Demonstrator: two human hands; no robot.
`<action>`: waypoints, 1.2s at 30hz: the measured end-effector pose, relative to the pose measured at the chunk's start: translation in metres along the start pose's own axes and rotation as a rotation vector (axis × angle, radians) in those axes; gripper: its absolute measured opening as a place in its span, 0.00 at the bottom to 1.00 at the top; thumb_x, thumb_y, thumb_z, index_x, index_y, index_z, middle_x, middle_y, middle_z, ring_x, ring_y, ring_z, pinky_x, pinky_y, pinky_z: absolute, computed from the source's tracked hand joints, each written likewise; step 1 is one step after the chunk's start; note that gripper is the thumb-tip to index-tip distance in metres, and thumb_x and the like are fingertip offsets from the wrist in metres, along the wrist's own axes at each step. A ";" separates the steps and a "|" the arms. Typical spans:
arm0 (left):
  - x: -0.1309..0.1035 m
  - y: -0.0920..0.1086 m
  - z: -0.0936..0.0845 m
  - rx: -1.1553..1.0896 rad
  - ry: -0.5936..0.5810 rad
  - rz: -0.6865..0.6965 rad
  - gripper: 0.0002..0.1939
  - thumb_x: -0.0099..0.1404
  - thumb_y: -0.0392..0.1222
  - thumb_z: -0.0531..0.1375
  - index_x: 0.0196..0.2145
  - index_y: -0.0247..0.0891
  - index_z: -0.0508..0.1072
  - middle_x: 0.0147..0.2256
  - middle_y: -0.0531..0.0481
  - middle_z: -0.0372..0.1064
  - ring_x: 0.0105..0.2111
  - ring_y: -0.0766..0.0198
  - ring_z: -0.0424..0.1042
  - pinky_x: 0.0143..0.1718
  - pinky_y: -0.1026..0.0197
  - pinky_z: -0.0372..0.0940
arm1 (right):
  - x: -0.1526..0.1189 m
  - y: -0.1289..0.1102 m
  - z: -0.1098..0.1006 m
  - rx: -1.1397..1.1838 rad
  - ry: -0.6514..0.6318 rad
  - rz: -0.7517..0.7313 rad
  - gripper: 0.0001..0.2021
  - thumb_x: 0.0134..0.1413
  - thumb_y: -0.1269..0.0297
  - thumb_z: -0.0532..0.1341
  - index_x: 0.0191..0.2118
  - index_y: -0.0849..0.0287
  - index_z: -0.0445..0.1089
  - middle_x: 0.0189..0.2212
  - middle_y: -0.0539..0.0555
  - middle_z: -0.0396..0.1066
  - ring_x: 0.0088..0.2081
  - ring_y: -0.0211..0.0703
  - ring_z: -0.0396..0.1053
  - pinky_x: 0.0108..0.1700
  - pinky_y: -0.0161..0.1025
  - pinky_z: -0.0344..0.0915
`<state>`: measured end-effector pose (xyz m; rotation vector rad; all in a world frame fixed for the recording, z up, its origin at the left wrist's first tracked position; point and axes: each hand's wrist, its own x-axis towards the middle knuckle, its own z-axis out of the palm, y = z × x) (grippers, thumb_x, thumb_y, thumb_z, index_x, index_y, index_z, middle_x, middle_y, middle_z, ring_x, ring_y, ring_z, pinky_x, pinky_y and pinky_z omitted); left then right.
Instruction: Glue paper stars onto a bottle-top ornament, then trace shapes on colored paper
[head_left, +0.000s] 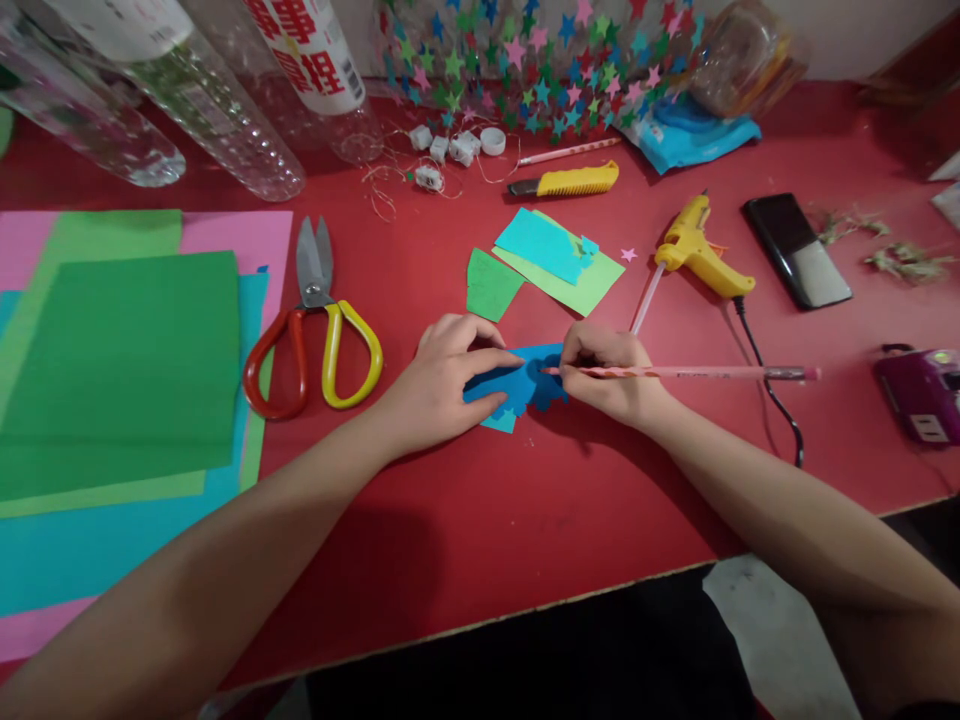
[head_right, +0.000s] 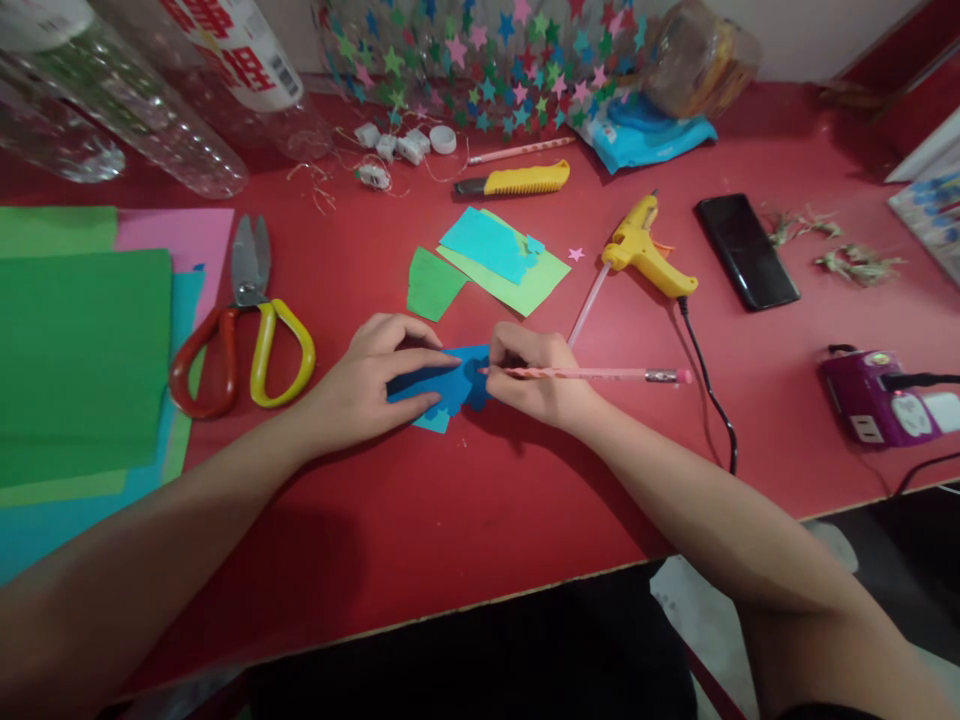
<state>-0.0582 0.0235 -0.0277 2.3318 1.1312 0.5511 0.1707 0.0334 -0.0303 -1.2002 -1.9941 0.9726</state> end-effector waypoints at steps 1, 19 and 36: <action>0.000 0.000 0.000 -0.001 0.000 0.000 0.15 0.63 0.43 0.61 0.47 0.40 0.75 0.45 0.45 0.63 0.48 0.54 0.60 0.52 0.48 0.57 | 0.000 -0.001 0.000 0.003 0.001 -0.011 0.06 0.45 0.71 0.57 0.22 0.58 0.58 0.18 0.44 0.59 0.21 0.30 0.54 0.22 0.30 0.51; 0.001 0.002 -0.002 0.011 -0.028 -0.023 0.15 0.64 0.44 0.59 0.48 0.43 0.74 0.45 0.46 0.63 0.48 0.53 0.60 0.52 0.47 0.56 | 0.000 -0.008 0.002 -0.008 0.002 -0.010 0.06 0.49 0.69 0.58 0.24 0.58 0.61 0.19 0.45 0.61 0.21 0.30 0.56 0.24 0.31 0.53; 0.001 0.002 -0.002 0.012 -0.019 -0.011 0.15 0.64 0.44 0.60 0.47 0.42 0.75 0.45 0.46 0.63 0.49 0.54 0.60 0.52 0.48 0.57 | 0.002 -0.005 0.005 -0.034 0.180 0.119 0.05 0.39 0.70 0.55 0.20 0.57 0.57 0.15 0.44 0.57 0.19 0.30 0.53 0.20 0.31 0.47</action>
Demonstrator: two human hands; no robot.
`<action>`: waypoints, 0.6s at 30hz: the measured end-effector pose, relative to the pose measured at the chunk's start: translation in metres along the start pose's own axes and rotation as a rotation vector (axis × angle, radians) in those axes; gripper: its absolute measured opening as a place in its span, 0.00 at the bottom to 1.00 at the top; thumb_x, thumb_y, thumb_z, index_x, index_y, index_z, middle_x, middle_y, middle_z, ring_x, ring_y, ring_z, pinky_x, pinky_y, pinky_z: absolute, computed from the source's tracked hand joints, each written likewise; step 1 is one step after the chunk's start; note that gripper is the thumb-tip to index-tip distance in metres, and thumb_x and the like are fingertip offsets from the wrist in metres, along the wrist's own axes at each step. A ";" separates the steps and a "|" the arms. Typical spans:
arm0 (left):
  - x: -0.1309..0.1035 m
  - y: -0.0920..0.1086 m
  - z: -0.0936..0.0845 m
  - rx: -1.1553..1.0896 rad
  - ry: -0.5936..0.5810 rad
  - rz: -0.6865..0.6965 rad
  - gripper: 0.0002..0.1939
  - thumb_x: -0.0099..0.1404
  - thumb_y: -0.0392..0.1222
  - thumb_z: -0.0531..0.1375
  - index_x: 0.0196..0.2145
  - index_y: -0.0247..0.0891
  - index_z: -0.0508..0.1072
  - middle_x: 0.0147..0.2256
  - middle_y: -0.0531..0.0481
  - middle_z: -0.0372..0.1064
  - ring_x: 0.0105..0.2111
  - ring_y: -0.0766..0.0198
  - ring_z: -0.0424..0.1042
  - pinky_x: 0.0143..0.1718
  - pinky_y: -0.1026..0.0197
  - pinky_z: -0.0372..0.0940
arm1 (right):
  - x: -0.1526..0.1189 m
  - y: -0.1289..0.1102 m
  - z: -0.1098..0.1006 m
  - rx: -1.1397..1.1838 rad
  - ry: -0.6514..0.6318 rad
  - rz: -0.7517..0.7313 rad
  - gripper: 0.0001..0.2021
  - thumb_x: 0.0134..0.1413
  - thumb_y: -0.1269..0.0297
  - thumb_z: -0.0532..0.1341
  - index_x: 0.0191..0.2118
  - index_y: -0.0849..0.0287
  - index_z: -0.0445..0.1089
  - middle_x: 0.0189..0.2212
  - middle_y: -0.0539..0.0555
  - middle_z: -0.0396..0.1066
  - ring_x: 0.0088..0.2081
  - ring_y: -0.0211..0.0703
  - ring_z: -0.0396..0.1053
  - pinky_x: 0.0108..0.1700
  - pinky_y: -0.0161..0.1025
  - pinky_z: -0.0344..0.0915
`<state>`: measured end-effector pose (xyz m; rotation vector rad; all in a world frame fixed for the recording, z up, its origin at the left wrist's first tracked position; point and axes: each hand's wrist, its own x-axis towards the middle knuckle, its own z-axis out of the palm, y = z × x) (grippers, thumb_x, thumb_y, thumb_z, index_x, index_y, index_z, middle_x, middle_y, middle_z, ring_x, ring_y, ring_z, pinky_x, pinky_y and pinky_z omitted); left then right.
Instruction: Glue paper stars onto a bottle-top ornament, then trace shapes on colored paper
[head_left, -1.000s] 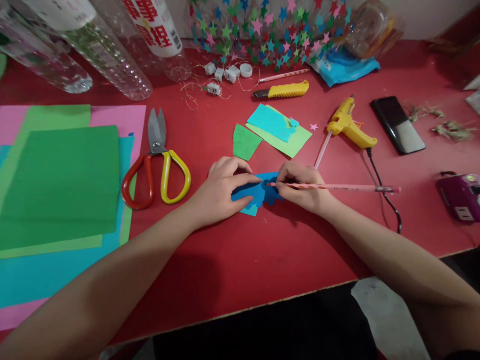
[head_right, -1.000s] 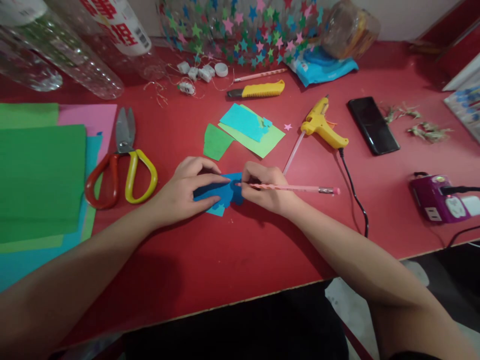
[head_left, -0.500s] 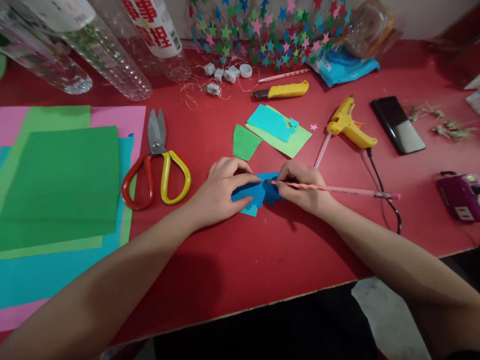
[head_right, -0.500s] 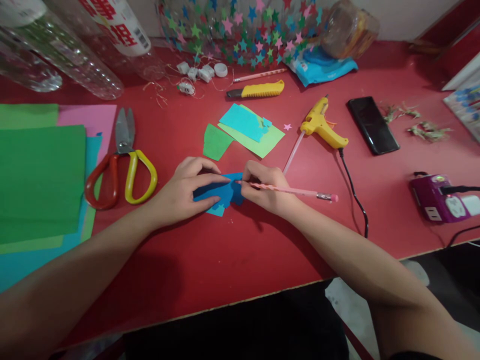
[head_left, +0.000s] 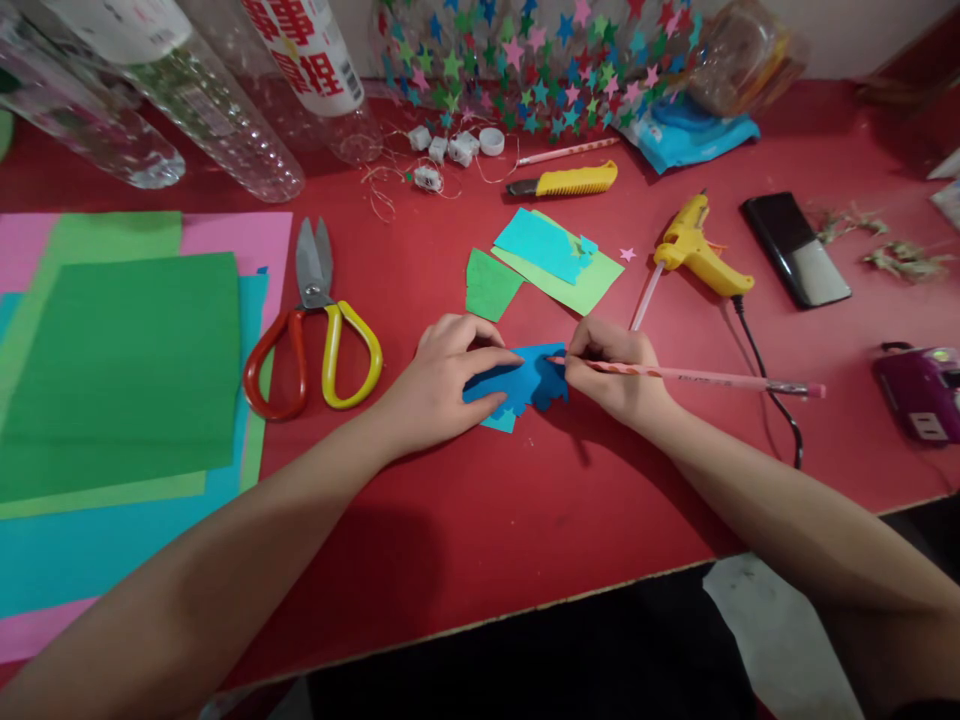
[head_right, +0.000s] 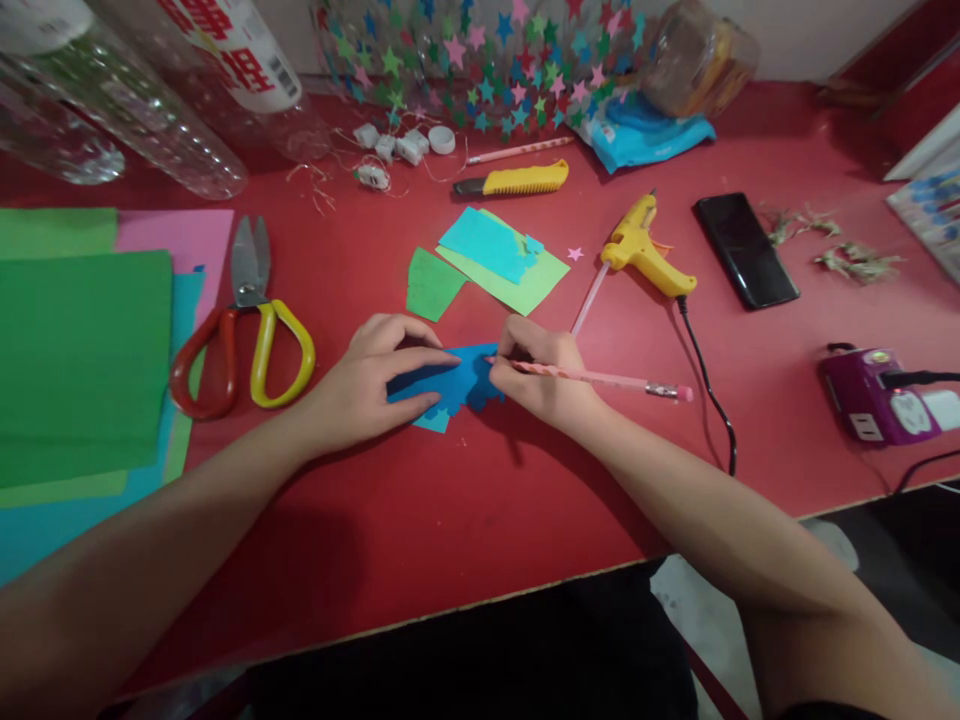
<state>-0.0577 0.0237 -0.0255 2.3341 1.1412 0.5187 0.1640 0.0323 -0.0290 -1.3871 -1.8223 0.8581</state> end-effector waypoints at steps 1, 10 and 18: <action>0.000 0.000 0.000 0.002 -0.002 -0.001 0.15 0.63 0.44 0.60 0.48 0.42 0.75 0.46 0.46 0.63 0.49 0.54 0.60 0.52 0.48 0.57 | 0.000 0.000 0.000 0.006 -0.002 0.003 0.05 0.39 0.70 0.54 0.20 0.57 0.57 0.15 0.44 0.57 0.19 0.30 0.53 0.20 0.31 0.48; 0.000 -0.001 0.001 -0.001 -0.003 0.000 0.15 0.64 0.44 0.60 0.48 0.42 0.74 0.46 0.45 0.63 0.49 0.53 0.60 0.52 0.48 0.57 | -0.003 0.004 0.000 -0.047 -0.033 -0.096 0.06 0.40 0.72 0.55 0.20 0.57 0.57 0.15 0.44 0.58 0.18 0.29 0.53 0.19 0.30 0.48; 0.000 -0.001 0.001 -0.003 0.003 0.000 0.15 0.64 0.44 0.60 0.48 0.43 0.74 0.45 0.46 0.64 0.48 0.54 0.60 0.52 0.48 0.57 | -0.006 0.000 -0.002 -0.053 -0.112 -0.188 0.07 0.45 0.71 0.58 0.21 0.58 0.59 0.16 0.43 0.58 0.17 0.28 0.52 0.19 0.29 0.49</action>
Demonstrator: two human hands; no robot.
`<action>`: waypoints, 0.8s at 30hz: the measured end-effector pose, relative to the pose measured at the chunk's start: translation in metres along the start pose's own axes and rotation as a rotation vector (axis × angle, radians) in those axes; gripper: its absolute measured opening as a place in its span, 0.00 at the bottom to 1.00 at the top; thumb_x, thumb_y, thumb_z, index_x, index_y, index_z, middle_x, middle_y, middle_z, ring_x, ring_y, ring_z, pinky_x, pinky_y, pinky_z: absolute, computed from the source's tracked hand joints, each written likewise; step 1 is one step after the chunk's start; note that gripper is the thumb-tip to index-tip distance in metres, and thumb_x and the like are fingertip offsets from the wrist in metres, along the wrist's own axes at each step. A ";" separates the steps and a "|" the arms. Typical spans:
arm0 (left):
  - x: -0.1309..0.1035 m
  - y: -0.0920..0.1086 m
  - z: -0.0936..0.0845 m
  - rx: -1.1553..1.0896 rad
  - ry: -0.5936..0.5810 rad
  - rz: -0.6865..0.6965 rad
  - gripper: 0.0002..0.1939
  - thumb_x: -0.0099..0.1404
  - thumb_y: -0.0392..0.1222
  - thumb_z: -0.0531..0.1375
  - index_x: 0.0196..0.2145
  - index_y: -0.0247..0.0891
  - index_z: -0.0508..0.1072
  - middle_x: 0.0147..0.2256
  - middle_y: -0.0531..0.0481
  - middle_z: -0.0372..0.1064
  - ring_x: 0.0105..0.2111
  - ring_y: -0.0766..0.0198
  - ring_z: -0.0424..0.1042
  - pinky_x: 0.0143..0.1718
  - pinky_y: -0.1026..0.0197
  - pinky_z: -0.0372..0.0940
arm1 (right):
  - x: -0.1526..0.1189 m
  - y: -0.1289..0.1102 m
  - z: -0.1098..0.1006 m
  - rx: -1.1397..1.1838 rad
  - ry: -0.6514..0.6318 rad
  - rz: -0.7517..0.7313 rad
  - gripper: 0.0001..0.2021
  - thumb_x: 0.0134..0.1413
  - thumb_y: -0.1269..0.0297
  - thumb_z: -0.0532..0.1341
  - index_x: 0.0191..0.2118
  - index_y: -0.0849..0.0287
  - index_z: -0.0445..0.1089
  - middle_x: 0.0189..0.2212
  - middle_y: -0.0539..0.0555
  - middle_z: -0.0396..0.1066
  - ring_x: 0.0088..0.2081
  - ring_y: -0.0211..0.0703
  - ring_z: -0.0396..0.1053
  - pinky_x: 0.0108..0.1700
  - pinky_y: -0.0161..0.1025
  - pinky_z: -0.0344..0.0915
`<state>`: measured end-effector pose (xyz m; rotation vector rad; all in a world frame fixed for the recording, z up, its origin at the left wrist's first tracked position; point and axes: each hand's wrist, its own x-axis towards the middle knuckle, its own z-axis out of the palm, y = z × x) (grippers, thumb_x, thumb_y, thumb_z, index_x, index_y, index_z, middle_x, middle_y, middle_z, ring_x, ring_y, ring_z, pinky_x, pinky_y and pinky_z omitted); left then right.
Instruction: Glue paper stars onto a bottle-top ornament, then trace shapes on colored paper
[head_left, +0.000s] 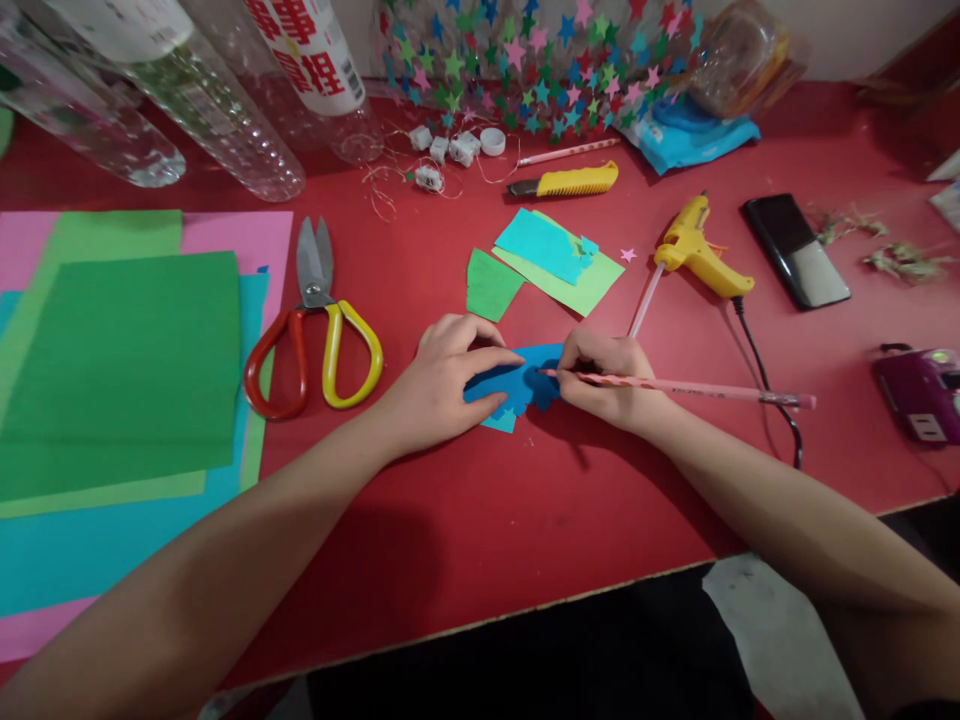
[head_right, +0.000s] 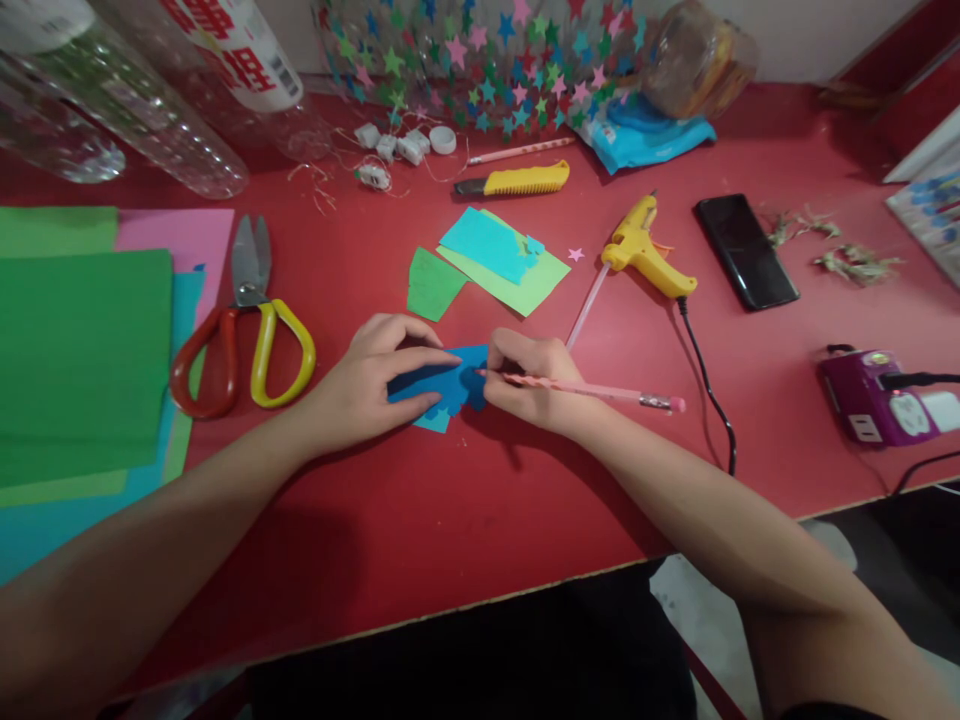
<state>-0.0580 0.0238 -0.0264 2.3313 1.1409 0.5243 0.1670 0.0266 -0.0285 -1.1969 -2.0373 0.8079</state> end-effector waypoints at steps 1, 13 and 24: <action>0.000 0.000 0.000 0.000 -0.002 0.000 0.15 0.64 0.45 0.60 0.48 0.43 0.74 0.45 0.46 0.64 0.48 0.54 0.60 0.52 0.48 0.57 | 0.000 0.000 0.000 0.001 -0.011 -0.003 0.07 0.45 0.72 0.58 0.21 0.58 0.59 0.16 0.43 0.58 0.17 0.28 0.51 0.19 0.29 0.49; 0.000 0.000 0.000 0.003 -0.006 -0.008 0.15 0.63 0.45 0.60 0.48 0.45 0.74 0.45 0.46 0.64 0.48 0.53 0.60 0.52 0.47 0.57 | -0.001 0.001 -0.002 0.049 -0.069 -0.019 0.07 0.48 0.70 0.59 0.23 0.58 0.61 0.17 0.43 0.59 0.19 0.28 0.52 0.21 0.30 0.49; 0.000 0.000 0.000 -0.003 -0.007 -0.012 0.15 0.64 0.44 0.60 0.48 0.43 0.74 0.45 0.46 0.63 0.49 0.53 0.60 0.52 0.47 0.57 | 0.005 -0.002 -0.005 0.146 -0.071 0.028 0.06 0.47 0.72 0.58 0.22 0.59 0.62 0.18 0.45 0.61 0.21 0.29 0.56 0.23 0.30 0.53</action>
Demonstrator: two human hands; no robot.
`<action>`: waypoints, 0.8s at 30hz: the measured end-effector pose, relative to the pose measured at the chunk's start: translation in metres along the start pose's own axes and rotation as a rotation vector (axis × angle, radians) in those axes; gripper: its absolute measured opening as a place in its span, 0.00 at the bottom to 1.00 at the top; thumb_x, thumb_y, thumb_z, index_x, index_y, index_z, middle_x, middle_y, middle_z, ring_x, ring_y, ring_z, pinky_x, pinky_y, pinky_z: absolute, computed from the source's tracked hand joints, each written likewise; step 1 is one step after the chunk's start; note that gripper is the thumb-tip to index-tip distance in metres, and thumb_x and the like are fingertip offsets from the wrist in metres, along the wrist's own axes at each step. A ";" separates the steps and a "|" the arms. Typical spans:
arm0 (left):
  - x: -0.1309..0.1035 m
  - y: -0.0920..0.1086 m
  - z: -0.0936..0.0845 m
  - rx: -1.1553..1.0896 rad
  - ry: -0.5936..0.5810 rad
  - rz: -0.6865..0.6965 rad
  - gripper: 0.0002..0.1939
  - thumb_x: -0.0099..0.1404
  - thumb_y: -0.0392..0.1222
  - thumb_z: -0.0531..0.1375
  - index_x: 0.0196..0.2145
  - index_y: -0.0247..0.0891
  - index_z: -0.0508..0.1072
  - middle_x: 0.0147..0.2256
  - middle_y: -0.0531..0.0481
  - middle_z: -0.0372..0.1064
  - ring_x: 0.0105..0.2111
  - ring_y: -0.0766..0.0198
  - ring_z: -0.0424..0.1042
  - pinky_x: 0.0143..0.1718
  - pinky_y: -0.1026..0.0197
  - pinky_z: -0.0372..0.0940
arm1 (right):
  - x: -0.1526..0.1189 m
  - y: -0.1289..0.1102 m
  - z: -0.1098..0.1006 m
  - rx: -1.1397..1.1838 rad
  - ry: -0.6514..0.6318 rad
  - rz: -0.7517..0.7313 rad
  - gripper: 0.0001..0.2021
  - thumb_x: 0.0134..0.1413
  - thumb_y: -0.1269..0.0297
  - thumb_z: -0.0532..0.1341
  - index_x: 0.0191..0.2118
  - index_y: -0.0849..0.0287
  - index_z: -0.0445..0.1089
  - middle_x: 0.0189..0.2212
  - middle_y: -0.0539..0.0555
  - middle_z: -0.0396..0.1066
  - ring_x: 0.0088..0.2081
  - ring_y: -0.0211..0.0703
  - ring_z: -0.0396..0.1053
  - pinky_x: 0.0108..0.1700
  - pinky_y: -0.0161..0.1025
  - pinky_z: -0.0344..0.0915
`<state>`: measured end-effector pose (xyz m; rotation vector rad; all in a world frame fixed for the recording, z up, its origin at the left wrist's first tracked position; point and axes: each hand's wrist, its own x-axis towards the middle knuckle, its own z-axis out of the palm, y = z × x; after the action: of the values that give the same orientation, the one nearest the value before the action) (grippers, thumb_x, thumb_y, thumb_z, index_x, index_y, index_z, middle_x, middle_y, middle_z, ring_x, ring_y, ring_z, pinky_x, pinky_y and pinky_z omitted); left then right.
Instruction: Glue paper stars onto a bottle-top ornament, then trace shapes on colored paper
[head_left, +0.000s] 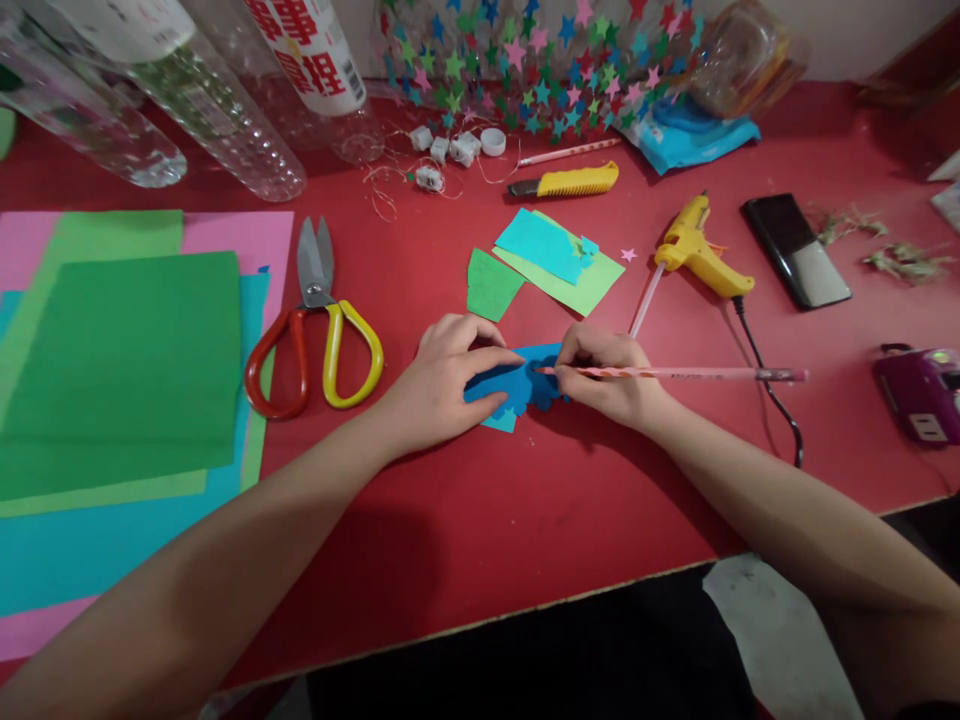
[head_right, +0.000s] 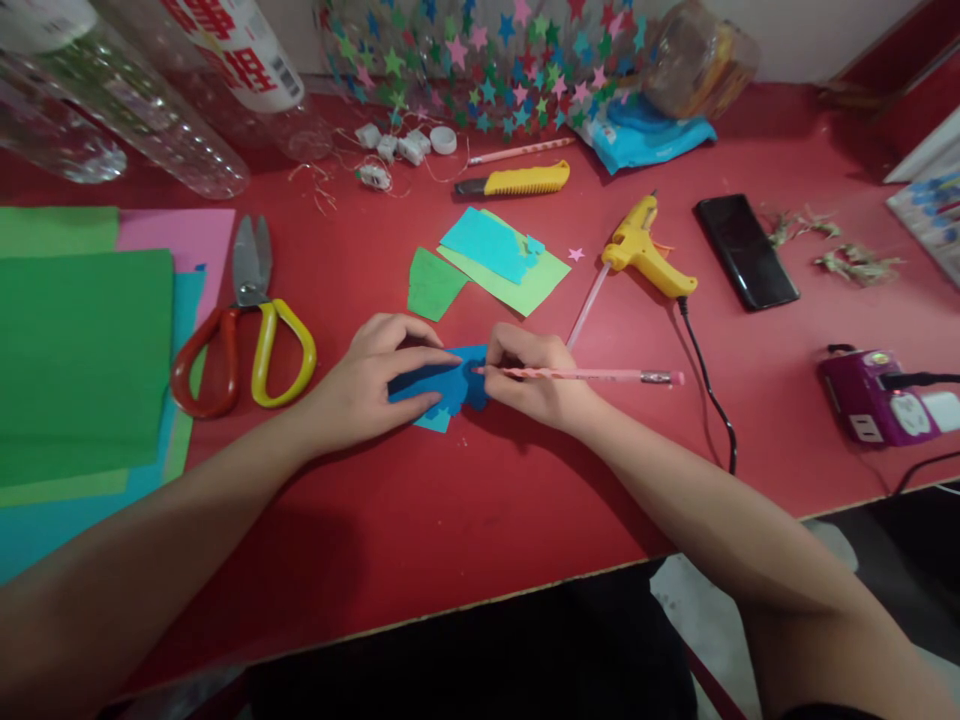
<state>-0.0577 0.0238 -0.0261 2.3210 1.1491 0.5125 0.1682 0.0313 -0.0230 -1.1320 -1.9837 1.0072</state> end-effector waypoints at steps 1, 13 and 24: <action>0.000 0.000 0.000 0.001 -0.002 0.001 0.15 0.64 0.44 0.60 0.48 0.43 0.74 0.45 0.46 0.63 0.49 0.53 0.60 0.52 0.47 0.57 | 0.000 0.000 0.000 -0.007 0.001 -0.008 0.06 0.47 0.72 0.58 0.22 0.59 0.62 0.18 0.45 0.61 0.21 0.29 0.55 0.23 0.30 0.53; -0.001 -0.001 0.001 0.008 0.010 0.021 0.15 0.64 0.43 0.60 0.49 0.40 0.74 0.45 0.45 0.63 0.48 0.53 0.60 0.52 0.47 0.56 | -0.001 0.005 0.000 0.128 -0.011 0.091 0.08 0.50 0.69 0.60 0.24 0.58 0.61 0.19 0.45 0.63 0.20 0.30 0.59 0.22 0.30 0.55; -0.002 -0.004 0.006 0.047 0.067 0.056 0.15 0.67 0.43 0.57 0.49 0.39 0.74 0.46 0.42 0.62 0.48 0.52 0.61 0.51 0.45 0.58 | -0.007 -0.001 -0.003 0.140 -0.095 0.084 0.04 0.46 0.74 0.58 0.28 0.58 0.64 0.24 0.46 0.66 0.24 0.31 0.61 0.25 0.30 0.58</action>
<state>-0.0582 0.0226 -0.0334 2.3986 1.1417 0.5933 0.1735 0.0259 -0.0213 -1.1170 -1.9178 1.2446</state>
